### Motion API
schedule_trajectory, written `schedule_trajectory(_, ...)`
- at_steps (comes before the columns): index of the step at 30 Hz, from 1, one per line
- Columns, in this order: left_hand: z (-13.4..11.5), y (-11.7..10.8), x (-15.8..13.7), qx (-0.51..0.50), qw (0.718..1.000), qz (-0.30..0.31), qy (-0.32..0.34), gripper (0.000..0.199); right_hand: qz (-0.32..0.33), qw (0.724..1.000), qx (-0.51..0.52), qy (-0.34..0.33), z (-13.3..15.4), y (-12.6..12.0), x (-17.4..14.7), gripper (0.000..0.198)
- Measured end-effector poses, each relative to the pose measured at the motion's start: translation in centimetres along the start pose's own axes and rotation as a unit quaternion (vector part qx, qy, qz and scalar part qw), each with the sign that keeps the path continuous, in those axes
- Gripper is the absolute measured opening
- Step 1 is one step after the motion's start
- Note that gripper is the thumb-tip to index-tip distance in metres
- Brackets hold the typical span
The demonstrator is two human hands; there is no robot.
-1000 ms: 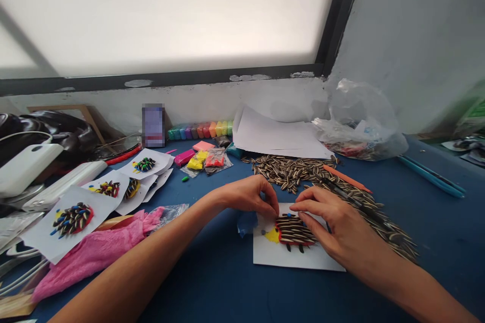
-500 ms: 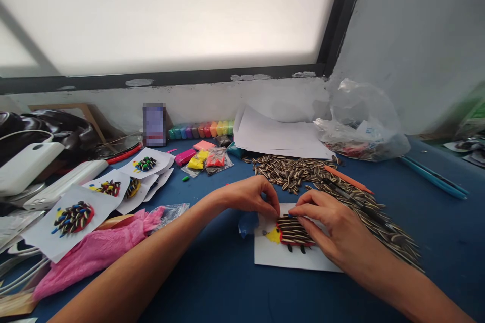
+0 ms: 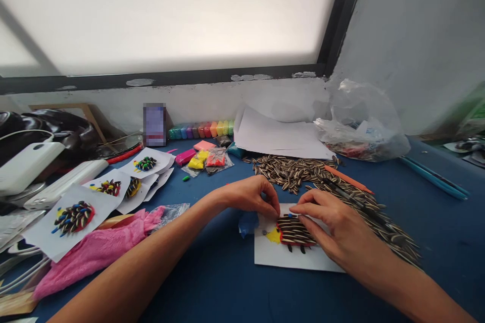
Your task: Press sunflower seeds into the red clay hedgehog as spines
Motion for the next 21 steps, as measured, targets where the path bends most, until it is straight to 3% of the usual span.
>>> schedule_trajectory(5, 0.3, -0.4, -0.1, -0.005, 1.000, 0.007, 0.012, 0.013, -0.002, 1.000, -0.004, 0.012, -0.1, -0.4, 0.0, 0.023)
schedule_trajectory(10, -0.2, -1.3, -0.6, -0.056, 0.998, -0.030, 0.014, 0.018, -0.023, 0.998, 0.007, 0.055, -0.7, -0.9, 0.1, 0.023)
schedule_trajectory(14, -1.5, -2.1, -0.9, -0.107, 0.984, -0.143, 0.022, 0.029, -0.053, 0.991, 0.076, 0.097, -0.7, -1.5, 0.0, 0.026)
schedule_trajectory(17, -2.7, -2.1, -1.1, -0.148, 0.959, -0.238, 0.042, 0.033, -0.032, 0.978, 0.162, 0.131, 0.0, -1.6, 0.0, 0.033)
schedule_trajectory(21, -4.5, -0.7, -1.0, -0.162, 0.943, -0.283, 0.069, 0.026, 0.024, 0.946, 0.278, 0.164, 1.1, -1.0, -0.2, 0.032)
Point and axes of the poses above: each hand's wrist, its own x-axis towards the middle knuckle, its own y-axis out of the palm, z = x × y, the point moved 5 cm from there along x, towards the middle knuckle, and after that the axes turned 1 degree about x, right-handed, at the moved point
